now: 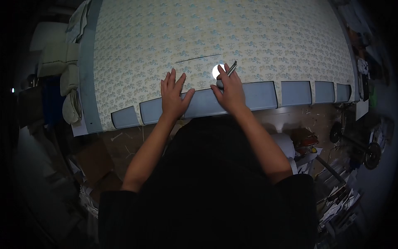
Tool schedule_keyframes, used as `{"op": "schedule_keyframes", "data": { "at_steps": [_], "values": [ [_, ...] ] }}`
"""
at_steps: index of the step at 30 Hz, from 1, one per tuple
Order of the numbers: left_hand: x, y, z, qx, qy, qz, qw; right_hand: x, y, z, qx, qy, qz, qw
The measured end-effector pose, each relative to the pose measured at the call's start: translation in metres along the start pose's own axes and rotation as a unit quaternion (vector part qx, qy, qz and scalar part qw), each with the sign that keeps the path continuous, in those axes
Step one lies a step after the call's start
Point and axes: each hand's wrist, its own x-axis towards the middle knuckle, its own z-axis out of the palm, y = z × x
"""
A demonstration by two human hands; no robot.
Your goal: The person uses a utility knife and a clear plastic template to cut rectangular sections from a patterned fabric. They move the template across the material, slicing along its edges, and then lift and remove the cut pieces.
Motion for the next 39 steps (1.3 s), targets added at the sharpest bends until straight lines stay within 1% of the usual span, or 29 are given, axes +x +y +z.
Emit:
{"op": "schedule_keyframes", "data": {
  "at_steps": [4,7,10,12,16,18,21,27,31,33,37,39],
  "values": [
    [0.0,0.0,-0.001,0.0,0.003,0.002,1.0,0.0,-0.001,-0.002,0.025,-0.009,0.008,1.0],
    [0.0,0.001,-0.002,-0.003,0.002,-0.002,1.0,0.0,0.0,-0.001,0.01,0.0,-0.01,1.0],
    [0.0,0.002,-0.002,-0.006,0.004,-0.003,1.0,-0.001,0.003,0.001,0.012,0.001,-0.003,1.0],
    [0.0,0.002,-0.003,-0.008,0.005,-0.002,1.0,-0.001,0.007,0.004,-0.02,0.03,-0.043,0.998],
    [0.0,0.002,-0.003,-0.013,0.011,-0.003,1.0,-0.001,0.01,0.005,-0.021,0.026,-0.057,0.998],
    [0.0,0.002,-0.003,-0.013,0.007,-0.006,1.0,-0.002,0.01,0.005,-0.019,0.014,-0.025,0.999],
    [0.0,0.002,-0.003,-0.013,0.005,-0.007,1.0,-0.002,0.012,0.008,-0.022,0.018,-0.019,0.999],
    [0.0,0.002,-0.003,-0.02,0.009,-0.005,1.0,-0.001,0.011,0.006,-0.026,0.018,-0.05,0.998],
    [0.0,0.002,-0.004,-0.019,0.003,-0.007,1.0,-0.001,0.008,0.005,-0.027,0.017,-0.045,0.998],
    [0.001,0.002,-0.004,-0.015,0.001,-0.008,1.0,-0.001,0.004,0.004,-0.011,0.017,-0.003,1.0],
    [0.0,0.002,-0.004,-0.015,0.008,-0.006,1.0,-0.003,0.008,0.006,-0.015,0.018,-0.007,1.0],
    [0.0,0.002,-0.004,-0.024,0.015,-0.003,1.0,-0.003,0.012,0.008,-0.022,0.021,-0.033,0.999]
  ]
}}
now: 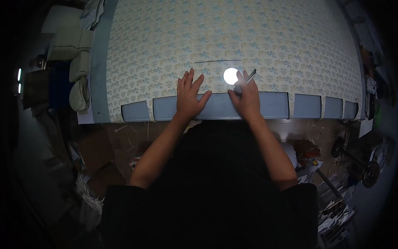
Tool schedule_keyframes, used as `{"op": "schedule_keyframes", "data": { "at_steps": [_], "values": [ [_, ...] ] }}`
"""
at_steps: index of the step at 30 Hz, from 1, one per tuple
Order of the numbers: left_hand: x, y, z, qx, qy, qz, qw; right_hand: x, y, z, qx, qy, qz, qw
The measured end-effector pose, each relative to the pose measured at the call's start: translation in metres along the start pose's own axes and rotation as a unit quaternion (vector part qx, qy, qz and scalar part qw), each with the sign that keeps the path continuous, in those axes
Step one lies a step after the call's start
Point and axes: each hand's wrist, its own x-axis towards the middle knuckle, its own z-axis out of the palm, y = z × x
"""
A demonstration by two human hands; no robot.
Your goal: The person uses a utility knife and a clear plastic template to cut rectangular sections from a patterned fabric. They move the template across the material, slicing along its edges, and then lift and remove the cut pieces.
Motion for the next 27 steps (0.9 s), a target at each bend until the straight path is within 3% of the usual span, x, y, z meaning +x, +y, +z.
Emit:
{"op": "schedule_keyframes", "data": {
  "at_steps": [27],
  "values": [
    [0.0,0.0,0.0,0.012,-0.01,-0.004,1.0,0.003,-0.008,-0.009,0.029,-0.011,0.022,0.999]
  ]
}}
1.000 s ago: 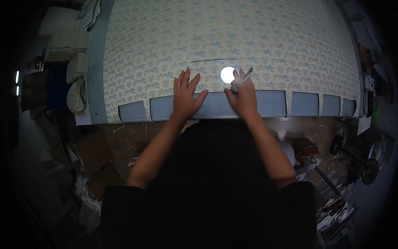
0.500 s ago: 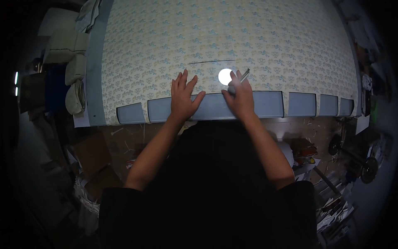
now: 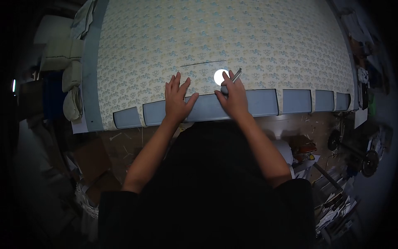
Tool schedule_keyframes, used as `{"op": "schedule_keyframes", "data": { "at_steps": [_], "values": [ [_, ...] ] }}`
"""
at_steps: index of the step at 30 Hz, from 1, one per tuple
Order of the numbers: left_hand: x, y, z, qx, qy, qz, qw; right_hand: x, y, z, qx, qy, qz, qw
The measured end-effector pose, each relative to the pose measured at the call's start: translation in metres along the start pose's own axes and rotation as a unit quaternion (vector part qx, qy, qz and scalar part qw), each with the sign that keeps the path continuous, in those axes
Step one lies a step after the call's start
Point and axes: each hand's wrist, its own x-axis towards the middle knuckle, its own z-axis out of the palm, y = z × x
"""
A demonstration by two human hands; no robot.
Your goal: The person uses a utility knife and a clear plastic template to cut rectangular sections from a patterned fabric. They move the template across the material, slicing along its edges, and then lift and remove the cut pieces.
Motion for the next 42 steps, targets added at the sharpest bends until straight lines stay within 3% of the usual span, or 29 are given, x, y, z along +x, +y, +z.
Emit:
{"op": "schedule_keyframes", "data": {
  "at_steps": [15,17,21,23,26,28,34,39,42],
  "values": [
    [0.0,-0.001,0.001,-0.01,0.01,0.006,1.0,-0.002,0.003,0.007,-0.016,0.011,0.009,1.0],
    [0.0,-0.001,0.001,-0.01,0.009,0.007,1.0,-0.003,-0.005,0.005,0.089,0.068,0.045,0.993],
    [0.004,0.005,-0.009,0.013,-0.022,-0.004,1.0,-0.016,0.014,-0.006,0.147,0.128,0.081,0.977],
    [0.007,0.008,-0.011,0.031,-0.013,0.003,0.999,-0.016,0.013,-0.033,0.047,0.04,0.149,0.987],
    [0.024,0.009,-0.015,0.074,-0.013,0.029,0.997,-0.004,0.0,-0.06,0.048,0.061,0.098,0.992],
    [0.04,0.008,-0.016,0.099,-0.021,0.046,0.994,0.0,-0.013,-0.078,0.035,0.049,0.117,0.991],
    [0.096,0.025,-0.006,0.103,-0.122,0.015,0.987,-0.005,-0.02,-0.082,0.009,-0.022,0.115,0.993],
    [0.118,0.057,-0.012,0.116,-0.201,0.057,0.971,-0.003,-0.029,-0.076,0.024,-0.044,0.088,0.995],
    [0.126,0.064,-0.008,0.165,-0.235,0.036,0.957,0.002,-0.038,-0.077,-0.005,-0.1,0.15,0.984]
  ]
}}
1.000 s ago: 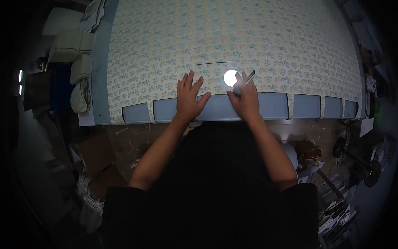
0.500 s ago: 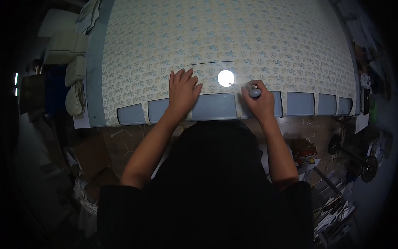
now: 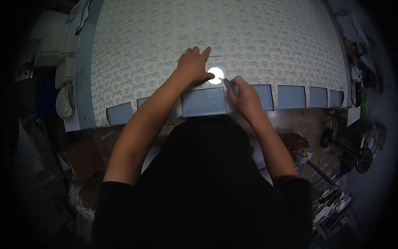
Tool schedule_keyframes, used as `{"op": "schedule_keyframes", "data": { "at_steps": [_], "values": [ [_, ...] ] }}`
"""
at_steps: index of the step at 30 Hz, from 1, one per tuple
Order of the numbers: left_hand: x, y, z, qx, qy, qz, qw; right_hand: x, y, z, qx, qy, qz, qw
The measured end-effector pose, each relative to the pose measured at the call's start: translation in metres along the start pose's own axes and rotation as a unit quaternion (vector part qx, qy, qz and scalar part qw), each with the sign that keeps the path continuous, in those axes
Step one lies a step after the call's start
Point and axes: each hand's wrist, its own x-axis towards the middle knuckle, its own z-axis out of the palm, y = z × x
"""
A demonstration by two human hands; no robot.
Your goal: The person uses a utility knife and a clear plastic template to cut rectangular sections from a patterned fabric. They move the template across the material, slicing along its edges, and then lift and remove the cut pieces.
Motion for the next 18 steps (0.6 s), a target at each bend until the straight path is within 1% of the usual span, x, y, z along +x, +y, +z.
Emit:
{"op": "schedule_keyframes", "data": {
  "at_steps": [1,3,4,6,8,10,12,18],
  "values": [
    [0.004,0.001,0.0,-0.002,0.001,0.002,1.0,0.001,0.0,0.002,-0.008,0.002,-0.002,1.0],
    [0.009,0.002,-0.002,0.001,-0.048,-0.015,0.999,0.002,0.001,0.006,-0.017,0.003,-0.004,1.0],
    [0.01,0.003,-0.003,0.0,-0.048,-0.015,0.999,0.003,0.002,0.008,-0.022,-0.007,0.003,1.0],
    [0.012,0.004,-0.005,-0.027,-0.077,-0.038,0.996,0.005,0.007,0.012,-0.028,-0.016,0.011,0.999],
    [0.011,0.007,-0.004,-0.005,-0.064,-0.046,0.997,0.006,0.013,0.017,-0.038,0.01,-0.038,0.999],
    [0.012,0.008,-0.002,0.014,-0.05,-0.054,0.997,0.007,0.01,0.015,-0.046,-0.002,-0.031,0.998],
    [0.012,0.005,-0.001,-0.039,-0.063,-0.074,0.994,0.009,0.006,0.012,-0.054,-0.014,-0.027,0.998],
    [0.011,0.004,-0.003,-0.069,-0.079,-0.078,0.991,0.014,-0.006,0.005,-0.076,-0.041,-0.021,0.996]
  ]
}}
